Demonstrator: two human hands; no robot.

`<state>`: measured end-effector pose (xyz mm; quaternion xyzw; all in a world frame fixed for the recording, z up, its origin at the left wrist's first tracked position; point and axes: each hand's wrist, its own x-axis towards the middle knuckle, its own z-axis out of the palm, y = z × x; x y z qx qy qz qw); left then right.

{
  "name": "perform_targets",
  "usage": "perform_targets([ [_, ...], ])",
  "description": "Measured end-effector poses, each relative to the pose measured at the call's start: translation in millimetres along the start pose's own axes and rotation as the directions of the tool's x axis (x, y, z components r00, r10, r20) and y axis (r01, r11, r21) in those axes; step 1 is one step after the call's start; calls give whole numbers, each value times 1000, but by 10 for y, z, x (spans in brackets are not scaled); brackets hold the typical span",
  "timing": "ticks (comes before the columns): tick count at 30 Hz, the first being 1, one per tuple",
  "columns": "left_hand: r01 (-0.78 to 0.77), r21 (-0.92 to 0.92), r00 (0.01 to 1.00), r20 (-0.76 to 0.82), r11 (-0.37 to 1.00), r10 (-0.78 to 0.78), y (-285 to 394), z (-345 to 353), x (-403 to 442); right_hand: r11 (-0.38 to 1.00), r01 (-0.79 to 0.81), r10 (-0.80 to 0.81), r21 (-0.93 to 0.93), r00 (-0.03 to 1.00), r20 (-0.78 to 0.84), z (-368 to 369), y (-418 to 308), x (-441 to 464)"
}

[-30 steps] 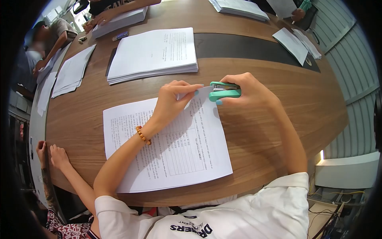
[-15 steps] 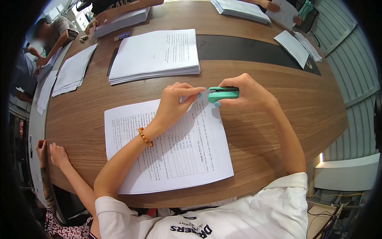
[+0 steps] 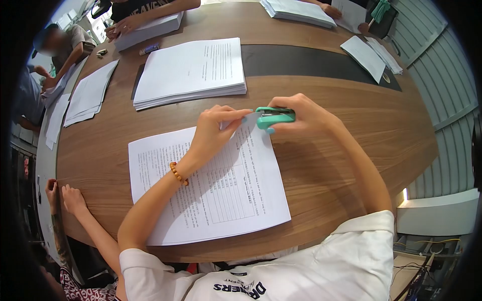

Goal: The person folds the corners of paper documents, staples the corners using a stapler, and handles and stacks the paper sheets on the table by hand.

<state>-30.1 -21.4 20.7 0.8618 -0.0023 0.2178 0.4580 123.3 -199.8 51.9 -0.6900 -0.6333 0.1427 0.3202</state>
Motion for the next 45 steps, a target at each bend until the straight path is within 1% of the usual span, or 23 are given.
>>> perform_targets([
  [2, 45, 75, 996, 79, 996, -51, 16, -31, -3, 996, 53, -47, 75, 996, -75, -30, 39, -129],
  [4, 38, -12, 999, 25, 999, -38, -37, 9, -19, 853, -245, 339, 461, 931, -132, -164, 71, -322],
  [5, 25, -101, 999, -21, 995, -28, -60, 21, -26, 854, -241, 334, 460, 933, -133, -161, 117, -405],
  [7, 111, -41, 993, 56, 993, -109, 47, -100, 28, 552, -64, 448, 831, 864, -231, -57, 307, -579],
  [8, 192, 24, 972, 131, 981, -193, 92, -185, 70, 557, -54, 442, 829, 864, -241, 26, 401, -661],
  [9, 182, 32, 975, 128, 983, -184, 91, -288, 103, 514, -30, 496, 857, 826, -269, 122, 492, -734],
  [10, 191, 83, 952, 228, 978, -205, 65, -431, 125, 471, -1, 547, 882, 785, -290, 175, 533, -774],
  [12, 193, 144, 922, 312, 971, -229, 56, -718, 164, 457, 76, 529, 886, 778, -340, 181, 609, -821],
  [14, 179, 263, 797, 527, 948, -296, 80, -1003, 164, 429, 151, 518, 891, 767, -380, 194, 626, -815],
  [17, 284, 171, 871, 366, 943, -328, 75, -1384, 263, 438, 131, 542, 889, 751, -378, 195, 610, -795],
  [18, 182, 296, 944, 214, 938, -251, 194, -1519, 357, 444, 116, 547, 889, 751, -371, 190, 587, -787],
  [19, 179, 301, 944, 215, 937, -249, 358, -1717, 501, 449, 96, 555, 888, 750, -361, 194, 570, -785],
  [21, 129, 384, 987, -140, 914, -80, 656, -2101, 806, 440, 115, 556, 890, 743, -372, 202, 550, -775],
  [23, 53, 505, 884, -425, 862, 194, 853, -2299, 1023, 431, 132, 559, 893, 737, -379, 209, 550, -782],
  [24, -28, 597, 825, -439, 802, 356, 820, -2234, 1055, 428, 136, 559, 894, 737, -380, 213, 561, -784],
  [26, -216, 819, 746, -212, 532, 631, 684, -1968, 1082, 423, 142, 558, 895, 737, -381, 208, 563, -783],
  [27, -324, 889, 706, -1, 324, 708, 584, -1724, 1035, 424, 132, 560, 896, 739, -375, 202, 549, -778],
  [29, -440, 895, 674, 282, 65, 683, 193, -1406, 982, 426, 125, 562, 896, 739, -371, 198, 522, -779],
  [31, -432, 896, 697, 258, 104, 669, -219, -1318, 928, 422, 110, 572, 900, 738, -358, 191, 512, -780],
  [36, -293, 851, 756, -72, 435, 650, -492, -1481, 942, 448, 123, 574, 886, 720, -390, 214, 504, -754],
  [41, -98, 871, 867, -162, 481, 471, -220, -1802, 1510, 467, 83, 507, 881, 791, -343, 144, 537, -717],
  [43, -41, 866, 895, -190, 499, 403, -134, -1882, 1697, 316, 209, 374, 925, 869, -324, 96, 352, -456],
  [45, -41, 861, 906, -183, 508, 383, -44, -1918, 1856, 424, 246, 98, 872, 944, -314, -49, 18, 78],
])
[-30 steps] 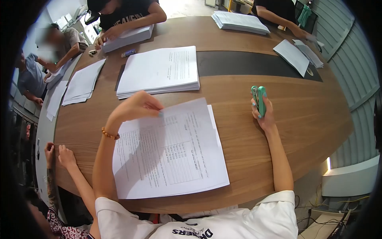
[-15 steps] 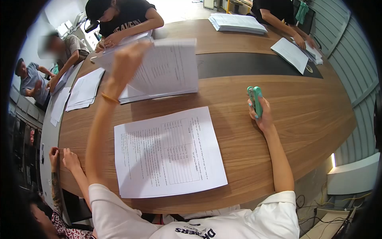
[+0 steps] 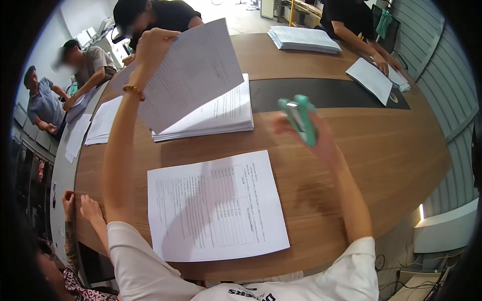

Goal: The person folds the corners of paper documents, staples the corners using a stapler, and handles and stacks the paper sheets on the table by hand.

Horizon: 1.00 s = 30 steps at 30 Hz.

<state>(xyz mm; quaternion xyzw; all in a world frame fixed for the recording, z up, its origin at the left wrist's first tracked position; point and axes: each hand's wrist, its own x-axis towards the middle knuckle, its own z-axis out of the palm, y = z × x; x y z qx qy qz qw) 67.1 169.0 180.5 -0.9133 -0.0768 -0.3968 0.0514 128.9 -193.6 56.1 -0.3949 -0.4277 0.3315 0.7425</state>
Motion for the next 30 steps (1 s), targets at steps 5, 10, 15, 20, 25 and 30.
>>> perform_targets([
  [5, -205, -125, 976, -97, 971, 194, 342, -156, 11, 596, -119, 376, -794, 915, 145, 168, 328, 1407],
  [10, -607, 55, 793, -25, 793, 609, 624, -159, -666, 568, 251, 12, -784, 950, 313, 5, 747, 1963],
  [15, -565, 99, 822, 159, 819, 547, 219, 493, -1526, 243, 171, 525, -955, 804, 278, 14, 608, 1313],
  [20, -436, 6, 813, 431, 900, 391, 190, 734, -1858, 170, -7, 630, -985, 770, 103, -216, -80, 559],
  [25, -443, -98, 827, 338, 891, 449, 215, 764, -1870, 283, -179, 539, -942, 842, 2, -202, -626, -188],
  [30, -429, -149, 834, 313, 891, 454, 327, 748, -1844, 315, -397, 553, -862, 815, -173, -226, -557, -661],
])
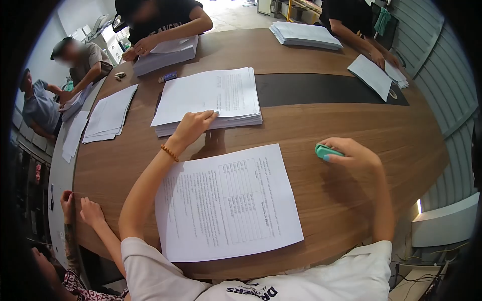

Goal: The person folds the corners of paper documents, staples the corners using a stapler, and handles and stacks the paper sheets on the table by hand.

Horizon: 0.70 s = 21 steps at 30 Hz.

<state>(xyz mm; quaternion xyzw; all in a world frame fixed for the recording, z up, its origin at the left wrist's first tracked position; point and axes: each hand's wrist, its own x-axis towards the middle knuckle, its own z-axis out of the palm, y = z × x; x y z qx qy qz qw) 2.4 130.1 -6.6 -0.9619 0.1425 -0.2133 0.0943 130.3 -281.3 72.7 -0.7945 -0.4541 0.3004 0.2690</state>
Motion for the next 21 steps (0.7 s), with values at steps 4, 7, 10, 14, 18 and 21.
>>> perform_targets([
  [4, 20, -20, 1000, -6, 1000, -20, 52, -12, 34, 994, 83, -89, -67, 991, -97, 239, 210, -23],
  [7, 39, -24, 999, 2, 999, -39, 70, -43, 55, 995, 90, -97, -46, 982, -161, 378, 295, -1],
  [10, 156, -130, 987, -11, 979, -159, 85, -77, 78, 992, 118, -122, -32, 968, -218, 479, 345, 19],
  [14, 141, -229, 980, -108, 963, -169, 113, -96, 91, 993, 117, -117, -17, 959, -256, 506, 354, 19],
  [18, 83, -200, 994, -50, 976, -95, 112, -50, 108, 992, 128, -128, -17, 956, -264, 510, 371, 18],
  [21, 129, -174, 990, 83, 976, -116, 143, -149, 156, 993, 116, -105, 24, 955, -276, 529, 327, 0],
])
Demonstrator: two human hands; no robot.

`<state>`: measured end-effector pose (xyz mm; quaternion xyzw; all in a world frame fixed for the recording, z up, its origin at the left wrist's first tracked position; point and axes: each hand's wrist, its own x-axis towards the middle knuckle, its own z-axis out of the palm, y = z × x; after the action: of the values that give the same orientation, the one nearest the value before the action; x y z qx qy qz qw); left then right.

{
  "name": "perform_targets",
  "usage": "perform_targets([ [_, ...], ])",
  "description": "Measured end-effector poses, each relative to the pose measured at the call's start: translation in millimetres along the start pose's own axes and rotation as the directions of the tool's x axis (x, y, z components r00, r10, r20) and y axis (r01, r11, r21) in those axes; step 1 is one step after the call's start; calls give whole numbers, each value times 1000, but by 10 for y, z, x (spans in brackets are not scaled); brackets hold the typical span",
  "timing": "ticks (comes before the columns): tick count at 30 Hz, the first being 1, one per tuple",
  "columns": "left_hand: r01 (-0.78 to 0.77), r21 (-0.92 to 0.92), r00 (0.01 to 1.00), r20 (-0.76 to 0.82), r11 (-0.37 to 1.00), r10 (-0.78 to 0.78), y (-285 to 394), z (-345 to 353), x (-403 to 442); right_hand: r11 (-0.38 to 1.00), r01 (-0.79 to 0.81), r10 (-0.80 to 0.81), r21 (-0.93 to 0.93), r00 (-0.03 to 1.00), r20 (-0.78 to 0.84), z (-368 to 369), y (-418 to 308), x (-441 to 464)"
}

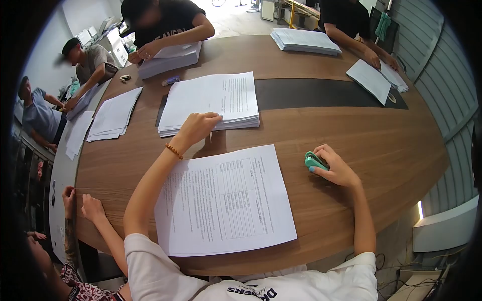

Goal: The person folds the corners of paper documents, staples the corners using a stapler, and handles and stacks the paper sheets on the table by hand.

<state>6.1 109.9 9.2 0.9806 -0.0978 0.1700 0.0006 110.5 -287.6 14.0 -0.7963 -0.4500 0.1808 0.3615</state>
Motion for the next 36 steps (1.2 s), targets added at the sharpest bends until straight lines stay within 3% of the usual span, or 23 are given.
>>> perform_targets([
  [4, 24, -45, 994, 104, 999, -19, 115, -169, 46, 996, -7, 1, -90, 997, -72, 67, -71, 6],
  [6, 43, -29, 986, -162, 999, -47, 346, -187, 47, 992, -20, 7, -121, 994, -106, 135, -110, -4],
  [7, 36, -31, 986, -159, 999, -41, 572, -308, 71, 981, 22, -49, -194, 989, -137, 153, -124, -1],
  [8, 234, -320, 971, 28, 918, -237, 853, -505, 103, 961, 59, -107, -271, 981, -164, 163, -144, 10],
  [9, 444, -534, 896, 263, 719, -358, 1047, -591, 92, 961, 52, -101, -273, 981, -168, 190, -153, 25],
  [10, 440, -538, 898, 264, 719, -352, 1123, -498, 35, 925, 87, -187, -370, 952, -244, 231, -154, 54],
  [12, 135, -548, 981, -44, 826, -189, 1202, -272, -49, 876, 110, -279, -469, 911, -306, 313, -258, 122],
  [13, 133, -550, 981, -44, 825, -188, 1262, -320, -31, 982, 90, -149, -169, 914, -378, 372, -364, 169],
  [14, 231, -579, 969, 63, 782, -240, 1325, -385, -21, 986, 68, 0, 152, 914, -407, 437, -451, 212],
  [15, 329, -595, 943, 174, 734, -282, 1368, -422, -19, 986, 62, 7, 155, 913, -408, 512, -489, 267],
  [17, 331, -623, 942, 176, 709, -285, 1371, -345, -47, 973, 118, 1, 199, 859, -513, 643, -513, 374],
  [19, 337, -647, 939, 174, 684, -298, 1350, -273, -74, 955, 47, 91, 294, 894, -440, 706, -511, 446],
  [21, 263, -715, 952, 84, 648, -294, 1358, -250, -96, 689, -18, 273, 724, 932, -237, 825, -466, 513],
  [24, 354, -688, 928, 178, 633, -326, 1382, -316, -79, 641, 66, 290, 764, 901, -321, 962, -493, 534],
  [27, 350, -679, 930, 167, 646, -328, 1400, -356, -71, 661, 131, 302, 739, 855, -421, 1111, -510, 516],
  [31, 365, -723, 922, 195, 587, -334, 1403, -317, -73, 600, 92, 307, 795, 891, -335, 1127, -582, 405],
  [36, 362, -739, 924, 201, 568, -326, 1389, -301, -74, 678, -7, 331, 735, 896, -297, 1098, -607, 402],
])
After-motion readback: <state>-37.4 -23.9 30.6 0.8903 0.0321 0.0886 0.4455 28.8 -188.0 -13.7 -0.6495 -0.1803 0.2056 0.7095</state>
